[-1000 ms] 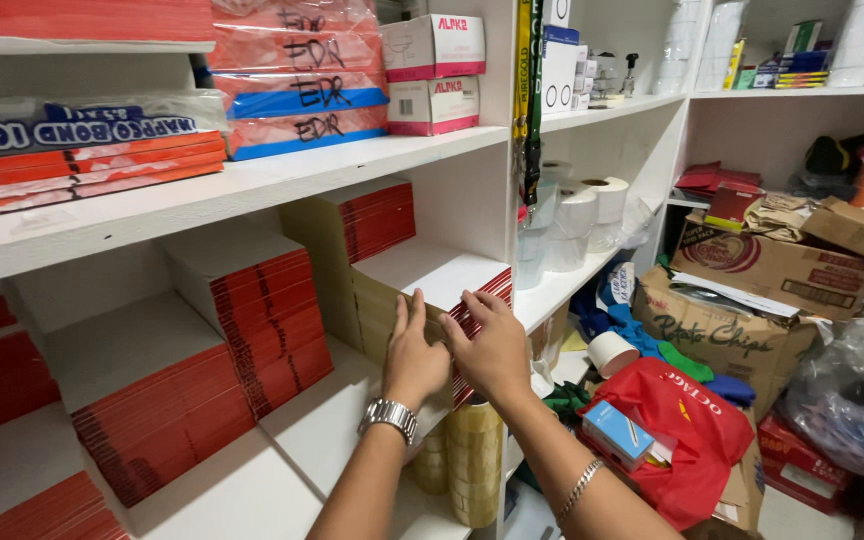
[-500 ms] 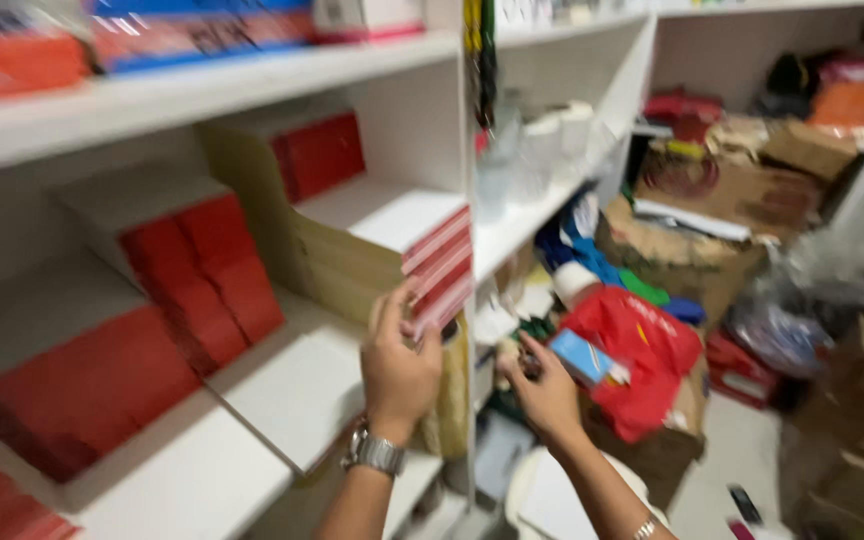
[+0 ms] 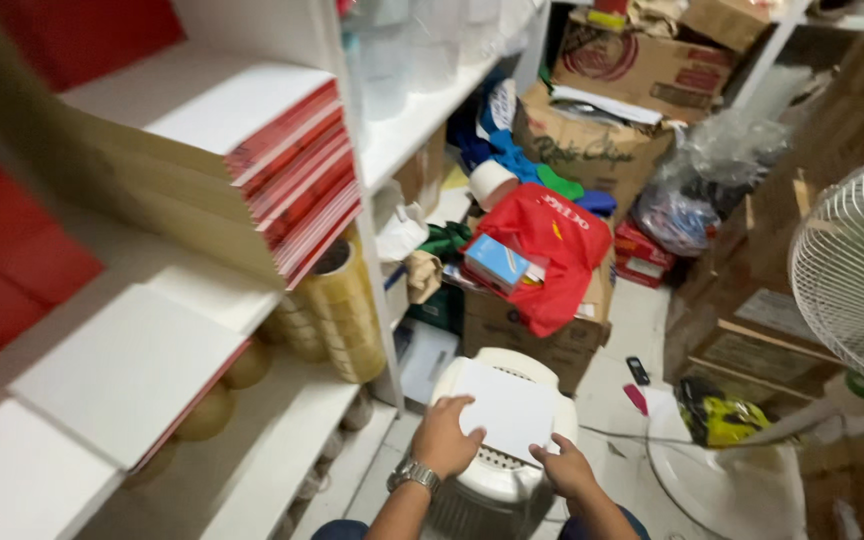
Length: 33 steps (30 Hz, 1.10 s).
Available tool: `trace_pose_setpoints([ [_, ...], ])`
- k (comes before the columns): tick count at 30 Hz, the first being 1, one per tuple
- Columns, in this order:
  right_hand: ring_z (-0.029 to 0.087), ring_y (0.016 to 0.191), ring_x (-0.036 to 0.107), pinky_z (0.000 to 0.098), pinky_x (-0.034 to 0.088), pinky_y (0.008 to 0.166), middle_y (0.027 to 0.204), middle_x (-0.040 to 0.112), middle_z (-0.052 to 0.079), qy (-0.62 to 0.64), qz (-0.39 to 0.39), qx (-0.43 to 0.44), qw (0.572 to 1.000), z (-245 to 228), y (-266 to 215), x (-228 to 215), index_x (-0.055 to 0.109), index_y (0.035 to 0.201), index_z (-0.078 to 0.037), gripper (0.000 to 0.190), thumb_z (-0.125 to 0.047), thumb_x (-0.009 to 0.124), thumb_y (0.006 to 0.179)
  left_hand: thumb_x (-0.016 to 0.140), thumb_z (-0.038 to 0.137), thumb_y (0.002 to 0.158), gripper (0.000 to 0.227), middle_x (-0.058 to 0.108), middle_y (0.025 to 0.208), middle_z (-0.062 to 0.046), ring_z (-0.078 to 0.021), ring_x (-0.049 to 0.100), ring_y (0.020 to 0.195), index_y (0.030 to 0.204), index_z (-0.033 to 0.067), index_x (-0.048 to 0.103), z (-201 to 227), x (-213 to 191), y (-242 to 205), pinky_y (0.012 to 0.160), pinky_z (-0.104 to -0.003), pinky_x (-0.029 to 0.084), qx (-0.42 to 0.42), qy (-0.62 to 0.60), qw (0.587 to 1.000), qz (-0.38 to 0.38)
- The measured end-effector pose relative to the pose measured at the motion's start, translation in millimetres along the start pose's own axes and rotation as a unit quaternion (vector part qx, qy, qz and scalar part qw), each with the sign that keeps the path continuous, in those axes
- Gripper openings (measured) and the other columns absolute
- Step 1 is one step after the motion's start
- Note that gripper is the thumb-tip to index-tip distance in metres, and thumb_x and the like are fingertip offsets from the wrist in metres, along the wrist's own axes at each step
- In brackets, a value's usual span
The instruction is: The person organizes stacks of paper and brochures on storage shelves by hand, moving them between different shelf levels and aligning the edges.
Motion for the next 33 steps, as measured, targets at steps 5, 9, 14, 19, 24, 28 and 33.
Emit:
trace_pose_setpoints([
  [5,0.031,0.146,0.047,0.0418,0.042,0.115,0.163,0.042,0.013,0.010,-0.019,-0.006,1.000,25.5,23.8,2.2,0.039,0.160,-0.018,0.077,-0.021,0.068,0.088,0.068,0.039,0.085,0.072,0.023,0.166,-0.005,-0.0316,0.030,0.147,0.152,0.0246,0.044,-51.1,88.2,26.2,0.116,-0.048,0.038,-0.040,0.042,0.994,-0.094],
  [9,0.028,0.132,0.058,0.0368,0.052,0.092,0.156,0.054,0.011,0.039,-0.036,-0.013,0.999,34.6,28.9,7.2,0.036,0.162,-0.018,0.084,-0.009,0.050,0.079,0.070,0.037,0.085,0.079,-0.001,0.174,0.001,-0.0315,0.016,0.156,0.157,0.0349,0.036,-57.8,106.4,30.2,0.122,-0.055,0.026,-0.074,0.086,0.986,-0.121],
  [14,0.019,0.107,0.045,0.0334,0.039,0.074,0.120,0.047,0.002,0.070,-0.034,-0.046,0.996,33.1,24.0,12.1,0.037,0.122,-0.017,0.050,-0.004,0.052,0.077,0.067,0.033,0.085,0.080,0.003,0.174,0.002,-0.0251,0.015,0.157,0.158,0.0351,0.034,-59.2,107.8,33.2,0.118,-0.059,0.031,-0.072,0.097,0.983,-0.142],
  [19,0.018,0.075,0.047,0.0341,0.035,0.068,0.074,0.055,0.004,-0.001,0.016,-0.088,0.996,28.2,32.5,15.3,0.047,0.075,-0.014,0.018,-0.011,0.064,0.077,0.066,0.029,0.090,0.084,0.001,0.174,0.005,-0.0240,0.019,0.156,0.162,0.0279,0.023,-67.2,120.0,26.3,0.119,-0.055,0.032,-0.085,0.119,0.973,-0.177],
  [24,0.027,0.128,0.065,0.0429,0.052,0.104,0.127,0.075,0.007,-0.142,0.057,-0.021,0.988,31.9,42.9,17.8,0.067,0.140,-0.017,0.065,-0.045,0.076,0.082,0.064,0.028,0.093,0.080,0.012,0.173,-0.006,-0.0251,0.024,0.155,0.163,0.0228,0.026,-44.2,101.9,20.3,0.117,-0.054,0.037,-0.068,0.195,0.959,-0.193],
  [28,0.027,0.123,0.067,0.0425,0.052,0.101,0.123,0.075,0.006,-0.087,0.097,-0.011,0.991,22.8,43.2,10.3,0.068,0.136,-0.016,0.064,-0.044,0.081,0.080,0.065,0.029,0.093,0.081,0.012,0.173,-0.006,-0.0258,0.025,0.155,0.163,0.0217,0.025,-46.0,102.8,23.0,0.118,-0.055,0.036,-0.064,0.203,0.957,-0.198],
  [33,0.023,0.073,0.073,0.0340,0.062,0.071,0.094,0.064,0.011,0.226,0.047,0.022,0.973,1.5,31.3,26.5,0.054,0.132,-0.001,0.054,-0.025,0.078,0.090,0.064,0.028,0.092,0.082,0.010,0.173,-0.005,-0.0241,0.023,0.156,0.164,0.0242,0.024,-44.5,97.5,16.5,0.118,-0.058,0.036,-0.068,0.200,0.956,-0.204],
])
Point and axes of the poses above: each hand's wrist, its own y-axis towards the middle knuckle, its own x-axis out of the palm, z = x × y, the point moved 7 cm from there along y, towards the middle knuckle
